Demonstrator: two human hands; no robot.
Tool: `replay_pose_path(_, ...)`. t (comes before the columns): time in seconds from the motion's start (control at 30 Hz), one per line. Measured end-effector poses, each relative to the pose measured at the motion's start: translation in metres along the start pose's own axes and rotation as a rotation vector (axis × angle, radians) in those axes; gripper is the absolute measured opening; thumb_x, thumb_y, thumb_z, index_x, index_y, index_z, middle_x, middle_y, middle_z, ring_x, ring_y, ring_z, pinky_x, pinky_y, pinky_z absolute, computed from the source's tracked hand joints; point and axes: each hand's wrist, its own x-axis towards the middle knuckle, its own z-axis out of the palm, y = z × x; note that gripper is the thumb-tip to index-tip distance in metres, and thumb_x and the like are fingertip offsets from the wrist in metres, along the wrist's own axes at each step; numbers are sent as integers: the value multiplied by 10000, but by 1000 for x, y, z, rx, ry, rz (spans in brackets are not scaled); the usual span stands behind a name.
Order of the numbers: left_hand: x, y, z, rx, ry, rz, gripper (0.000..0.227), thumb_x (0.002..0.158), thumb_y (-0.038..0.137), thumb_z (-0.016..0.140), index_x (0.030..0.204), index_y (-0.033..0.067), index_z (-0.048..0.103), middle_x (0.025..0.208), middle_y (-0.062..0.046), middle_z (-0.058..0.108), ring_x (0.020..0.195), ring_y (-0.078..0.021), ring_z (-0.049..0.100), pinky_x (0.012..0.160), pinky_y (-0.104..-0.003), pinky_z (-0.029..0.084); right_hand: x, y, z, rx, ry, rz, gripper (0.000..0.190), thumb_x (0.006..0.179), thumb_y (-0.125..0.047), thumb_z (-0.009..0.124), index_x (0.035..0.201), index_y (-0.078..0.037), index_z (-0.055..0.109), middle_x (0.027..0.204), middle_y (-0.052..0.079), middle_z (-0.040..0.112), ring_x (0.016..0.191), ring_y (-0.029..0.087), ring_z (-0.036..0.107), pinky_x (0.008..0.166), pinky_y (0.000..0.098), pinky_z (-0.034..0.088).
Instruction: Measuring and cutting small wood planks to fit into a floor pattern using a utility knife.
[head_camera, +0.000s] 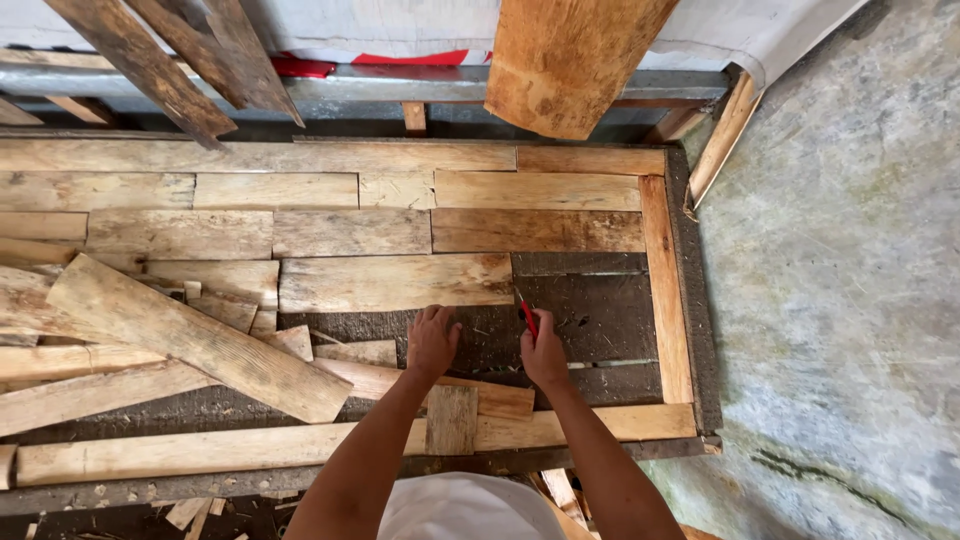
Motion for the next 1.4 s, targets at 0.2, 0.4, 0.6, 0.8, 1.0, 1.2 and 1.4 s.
replay_pose_path(0.2,56,-14,-10,59,22,-74,505,921,255,680,1398,131,569,1512,-135,475,1428,-343,400,1106,-550,372,44,-41,9,-34,25,-275,498,1011,-128,546,1505,-99,490,1245,221,680,1049,402,685,852,487,566)
replay_pose_path(0.4,110,-23,-10,170,-28,-151,614,965,290,635,1530,165,428,1643,-132,322,1536,-337,246,1200,-549,268,96,-100,34,-210,-124,-215,569,1031,-116,496,1586,-189,398,1454,162,592,1161,373,668,909,471,574)
replay_pose_path(0.6,132,-38,-3,222,-98,-190,615,1025,262,520,1601,175,324,1688,-132,238,1568,-318,176,1242,-539,185,122,-143,48,-318,-218,-162,557,1053,-133,490,1597,-192,382,1349,135,638,1052,325,696,857,459,589)
replay_pose_path(0.8,129,-45,3,205,-73,-168,602,1029,242,502,1601,161,334,1689,-161,234,1565,-349,187,1246,-548,179,136,-135,66,-376,-225,-194,603,1011,-82,538,1590,-168,394,1238,156,657,1043,340,666,872,477,560)
replay_pose_path(1.0,128,-46,7,229,-73,-162,589,1027,242,504,1590,184,343,1696,-156,199,1564,-355,167,1240,-554,169,135,-120,72,-375,-178,-285,625,985,-57,576,1583,-142,415,1202,168,658,1036,363,652,871,493,556)
replay_pose_path(1.2,128,-44,5,273,-107,-160,600,1027,260,507,1600,242,330,1700,-156,167,1568,-361,147,1238,-559,166,135,-115,71,-336,-187,-288,602,1007,-63,544,1586,-146,401,1260,171,648,1047,362,658,843,490,565)
replay_pose_path(1.4,130,-39,-1,335,-213,-187,623,1047,318,507,1621,311,263,1733,-146,82,1588,-359,97,1259,-559,151,118,-114,38,-41,-14,-172,556,1038,-119,491,1582,-178,393,1330,169,661,1043,355,711,816,469,592)
